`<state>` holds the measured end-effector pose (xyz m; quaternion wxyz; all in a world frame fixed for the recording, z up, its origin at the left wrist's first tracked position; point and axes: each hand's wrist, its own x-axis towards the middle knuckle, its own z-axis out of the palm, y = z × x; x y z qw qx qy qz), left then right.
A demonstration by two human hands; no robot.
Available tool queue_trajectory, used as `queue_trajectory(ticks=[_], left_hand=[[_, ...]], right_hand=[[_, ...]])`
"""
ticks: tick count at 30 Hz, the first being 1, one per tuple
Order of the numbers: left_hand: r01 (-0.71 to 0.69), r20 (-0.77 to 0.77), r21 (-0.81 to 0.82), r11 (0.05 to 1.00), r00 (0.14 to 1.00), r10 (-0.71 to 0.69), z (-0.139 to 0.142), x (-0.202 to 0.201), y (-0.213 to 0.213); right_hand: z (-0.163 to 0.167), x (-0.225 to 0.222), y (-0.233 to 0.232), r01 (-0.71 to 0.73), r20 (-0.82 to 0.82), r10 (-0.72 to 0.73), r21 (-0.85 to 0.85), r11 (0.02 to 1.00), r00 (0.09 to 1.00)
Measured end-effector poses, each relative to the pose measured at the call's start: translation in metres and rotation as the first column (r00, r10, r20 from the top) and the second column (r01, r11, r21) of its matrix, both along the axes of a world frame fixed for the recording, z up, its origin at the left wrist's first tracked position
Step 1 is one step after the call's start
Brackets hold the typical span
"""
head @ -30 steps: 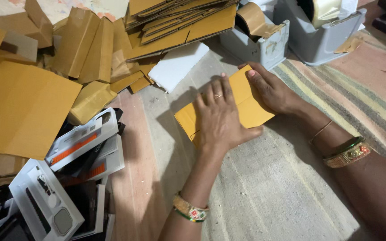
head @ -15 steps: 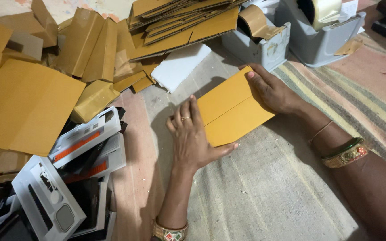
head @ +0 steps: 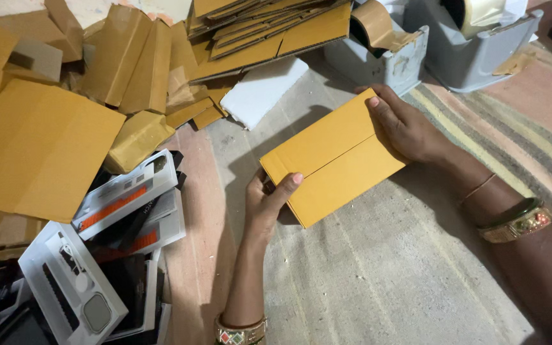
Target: The person folds flat pre-cut yellow cardboard mailer boxes on a fabric-covered surface, pressing the bottom flaps together and creasing the sides by hand to form each box, then sets the finished box aside and reaches for the next flat blank. They repeat this folding cycle throughout the episode.
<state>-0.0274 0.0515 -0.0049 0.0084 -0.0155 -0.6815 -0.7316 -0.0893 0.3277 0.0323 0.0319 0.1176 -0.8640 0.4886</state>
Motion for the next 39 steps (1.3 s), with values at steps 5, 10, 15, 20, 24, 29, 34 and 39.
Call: queue_trajectory(ticks=[5,10,15,20,24,29,34,39], left_hand=[[0.0,0.02,0.049,0.999,1.0,-0.001,-0.007,-0.003,-0.004],[0.035,0.005,0.13,0.991,0.999,-0.036,-0.013,-0.007,-0.007],[0.004,0.061,0.088,0.996,0.998,-0.009,-0.016,-0.011,-0.008],[-0.016,0.071,0.102,0.995,0.997,0.009,-0.016,-0.01,-0.007],[-0.04,0.069,0.093,0.995,0.997,0.033,-0.008,-0.006,-0.003],[-0.044,0.015,0.118,0.992,0.999,0.042,-0.001,0.0,-0.001],[-0.077,0.034,-0.105,0.992,0.996,0.08,0.014,-0.001,-0.009],[-0.179,-0.197,0.109,0.978,0.96,0.197,0.126,-0.017,-0.099]], right_hand=[[0.013,0.008,-0.019,0.166,-0.321,-0.008,0.468,0.868,0.947],[0.006,0.035,-0.067,0.107,-0.497,0.417,0.73,0.675,0.761],[-0.004,0.052,-0.086,-0.093,-0.355,0.554,0.776,0.624,0.753],[-0.002,0.035,-0.062,-0.087,-0.228,0.419,0.787,0.61,0.879],[0.001,0.006,-0.041,0.059,-0.248,0.26,0.821,0.568,0.933],[-0.001,-0.001,-0.005,-0.054,-0.023,0.069,0.399,0.915,0.997],[0.008,-0.01,0.018,0.059,0.131,-0.037,-0.169,0.984,0.991],[0.013,-0.01,0.023,0.09,0.171,-0.024,-0.39,0.917,0.985]])
